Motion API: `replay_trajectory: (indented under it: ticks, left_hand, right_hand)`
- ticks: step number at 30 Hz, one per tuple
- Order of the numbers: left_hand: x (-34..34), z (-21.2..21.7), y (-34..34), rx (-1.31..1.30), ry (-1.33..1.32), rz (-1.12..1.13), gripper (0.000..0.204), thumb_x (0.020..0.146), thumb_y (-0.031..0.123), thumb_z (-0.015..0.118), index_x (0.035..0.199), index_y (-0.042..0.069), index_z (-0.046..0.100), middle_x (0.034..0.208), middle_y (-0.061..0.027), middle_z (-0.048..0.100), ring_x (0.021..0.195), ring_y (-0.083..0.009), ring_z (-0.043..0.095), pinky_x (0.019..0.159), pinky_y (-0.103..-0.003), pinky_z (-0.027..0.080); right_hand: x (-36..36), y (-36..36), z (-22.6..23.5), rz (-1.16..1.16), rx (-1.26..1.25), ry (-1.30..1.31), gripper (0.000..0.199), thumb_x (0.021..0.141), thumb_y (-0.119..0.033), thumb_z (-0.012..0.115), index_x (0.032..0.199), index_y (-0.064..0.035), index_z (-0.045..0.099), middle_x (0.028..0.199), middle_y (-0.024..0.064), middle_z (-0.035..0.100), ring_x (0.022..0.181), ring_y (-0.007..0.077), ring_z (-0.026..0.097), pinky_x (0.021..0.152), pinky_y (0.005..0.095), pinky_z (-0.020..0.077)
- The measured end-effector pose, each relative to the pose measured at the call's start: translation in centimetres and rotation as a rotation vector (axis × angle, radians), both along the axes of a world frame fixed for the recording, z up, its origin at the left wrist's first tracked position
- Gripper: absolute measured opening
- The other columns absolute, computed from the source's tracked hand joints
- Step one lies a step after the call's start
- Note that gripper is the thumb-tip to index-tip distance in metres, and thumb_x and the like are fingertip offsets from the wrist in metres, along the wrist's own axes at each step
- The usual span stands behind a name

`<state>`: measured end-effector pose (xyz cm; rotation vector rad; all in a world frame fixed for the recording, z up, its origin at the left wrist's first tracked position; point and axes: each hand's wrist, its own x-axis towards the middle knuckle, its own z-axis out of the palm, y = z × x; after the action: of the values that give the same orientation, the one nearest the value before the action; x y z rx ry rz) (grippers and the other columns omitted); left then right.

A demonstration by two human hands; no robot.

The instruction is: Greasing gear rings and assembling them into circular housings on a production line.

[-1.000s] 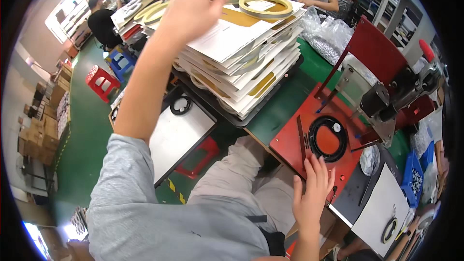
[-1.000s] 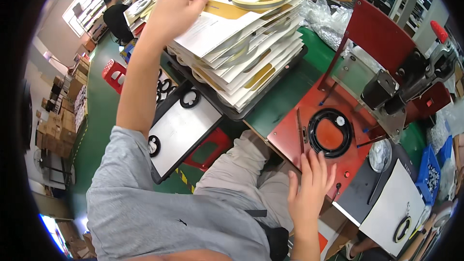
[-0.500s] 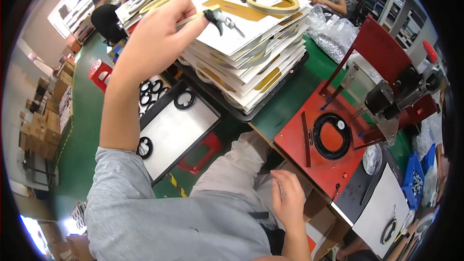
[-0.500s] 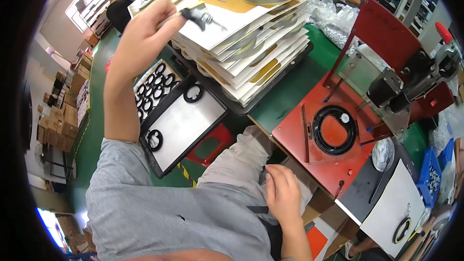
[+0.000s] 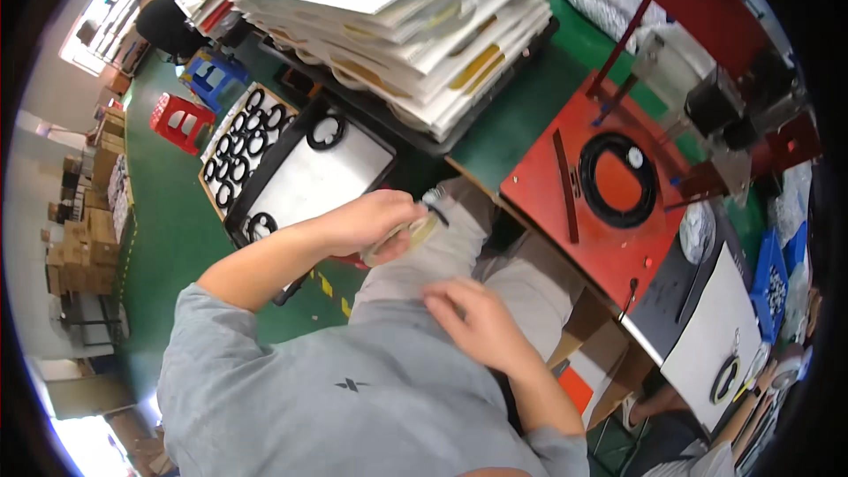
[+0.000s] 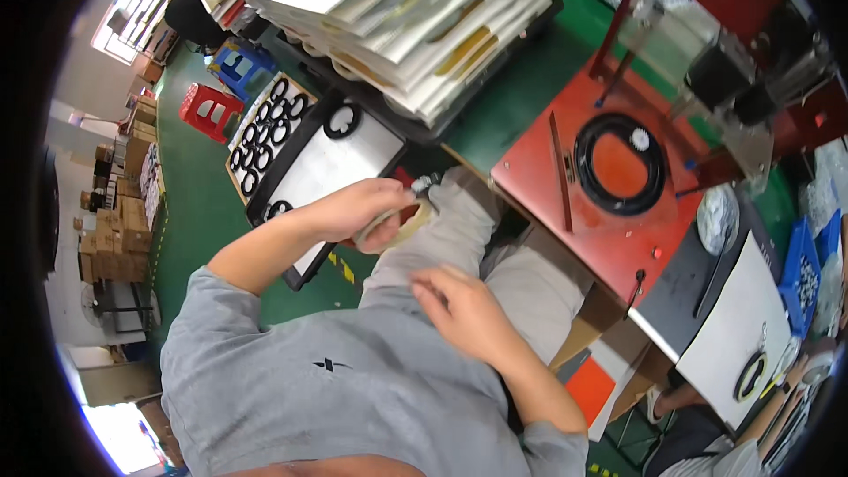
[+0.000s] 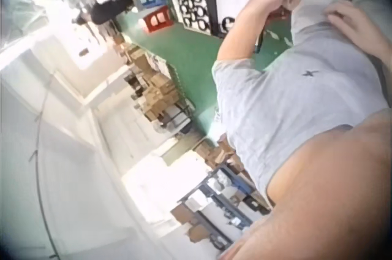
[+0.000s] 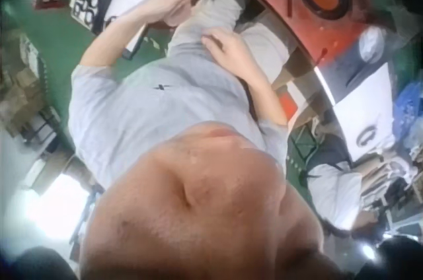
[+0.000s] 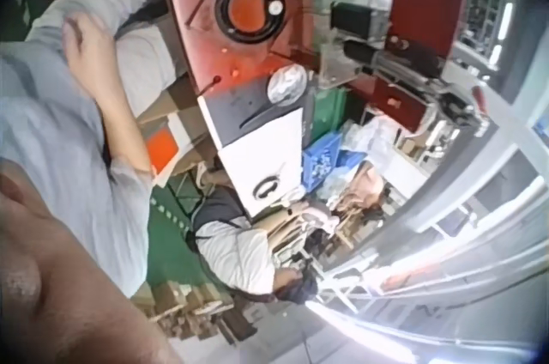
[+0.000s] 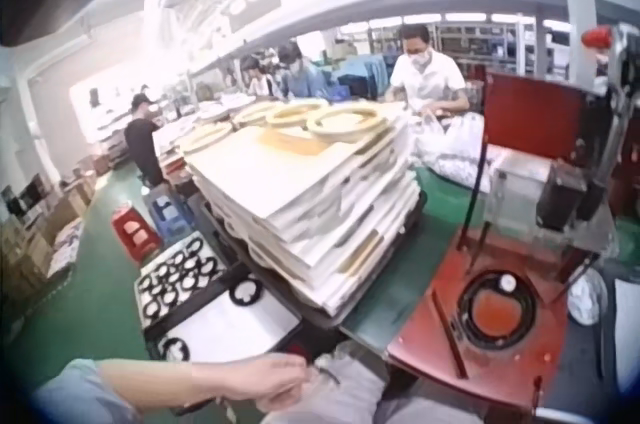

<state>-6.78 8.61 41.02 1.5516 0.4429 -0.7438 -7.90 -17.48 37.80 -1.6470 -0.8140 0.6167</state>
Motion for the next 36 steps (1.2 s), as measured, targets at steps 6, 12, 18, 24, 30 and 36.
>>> replay_trajectory:
  ticks: [6, 12, 18, 24, 30, 36]
  left_hand:
    - [1.0, -6.4, -4.6, -0.787, 0.309, 0.645, 0.038, 0.109, 0.031, 0.049, 0.116, -0.005, 0.06, 0.11, -0.0183, 0.069, 0.104, -0.0293, 0.07, 0.097, -0.042, 0.058]
    - [2.0, -4.4, -7.1, -0.403, 0.025, 0.253, 0.039, 0.107, 0.043, 0.056, 0.095, 0.006, 0.063, 0.084, -0.0122, 0.072, 0.072, -0.0169, 0.069, 0.064, -0.028, 0.055]
    - [3.3, -3.7, -8.0, 0.226, -1.05, -0.095, 0.017, 0.104, 0.02, 0.063, 0.105, 0.003, 0.066, 0.095, -0.0047, 0.071, 0.084, -0.0102, 0.065, 0.075, -0.025, 0.049]
    - [3.0, -2.4, -9.4, -0.415, -0.699, -0.23, 0.035, 0.112, 0.018, 0.047, 0.132, -0.006, 0.062, 0.111, -0.0118, 0.074, 0.104, -0.0195, 0.071, 0.095, -0.034, 0.056]
    - [3.6, -3.6, -12.0, -0.427, -0.748, -0.085, 0.033, 0.114, 0.019, 0.039, 0.13, -0.006, 0.054, 0.105, -0.018, 0.072, 0.093, -0.0228, 0.073, 0.085, -0.034, 0.059]
    - [4.2, -2.2, -12.9, -0.364, -0.797, -0.199, 0.031, 0.113, 0.017, 0.044, 0.131, -0.006, 0.052, 0.109, -0.0204, 0.072, 0.099, -0.0273, 0.073, 0.091, -0.038, 0.059]
  right_hand:
    - [-1.0, 0.9, -3.3, -0.206, -0.132, -0.277, 0.032, 0.103, -0.022, 0.059, 0.126, 0.0003, 0.06, 0.108, 0.0242, 0.067, 0.111, 0.045, 0.062, 0.104, 0.0488, 0.0454]
    - [0.2, -3.0, -0.5, -0.475, 0.013, 0.194, 0.032, 0.108, -0.022, 0.053, 0.089, -0.0007, 0.067, 0.071, 0.0051, 0.058, 0.066, 0.0156, 0.056, 0.063, 0.0301, 0.0444]
    - [1.6, -7.6, 1.6, -0.564, 0.204, 0.355, 0.041, 0.108, -0.024, 0.052, 0.08, 0.0017, 0.066, 0.064, -0.0027, 0.051, 0.054, 0.0028, 0.038, 0.051, 0.0231, 0.0277]
    - [2.2, -9.9, 2.0, -0.491, 0.589, 0.588, 0.048, 0.111, -0.034, 0.044, 0.084, 0.002, 0.06, 0.059, -0.0033, 0.042, 0.049, 0.0036, 0.029, 0.047, 0.0236, 0.0223]
    - [2.4, -10.3, 2.1, -0.481, 0.769, 0.758, 0.042, 0.112, -0.035, 0.039, 0.095, -0.0002, 0.057, 0.056, -0.0068, 0.037, 0.043, 0.0039, 0.028, 0.047, 0.0249, 0.0249]
    - [2.7, -12.4, 1.9, -0.433, 0.833, 0.696, 0.04, 0.113, -0.029, 0.039, 0.098, 0.0021, 0.058, 0.057, -0.0063, 0.036, 0.044, 0.0031, 0.026, 0.045, 0.0242, 0.0243]
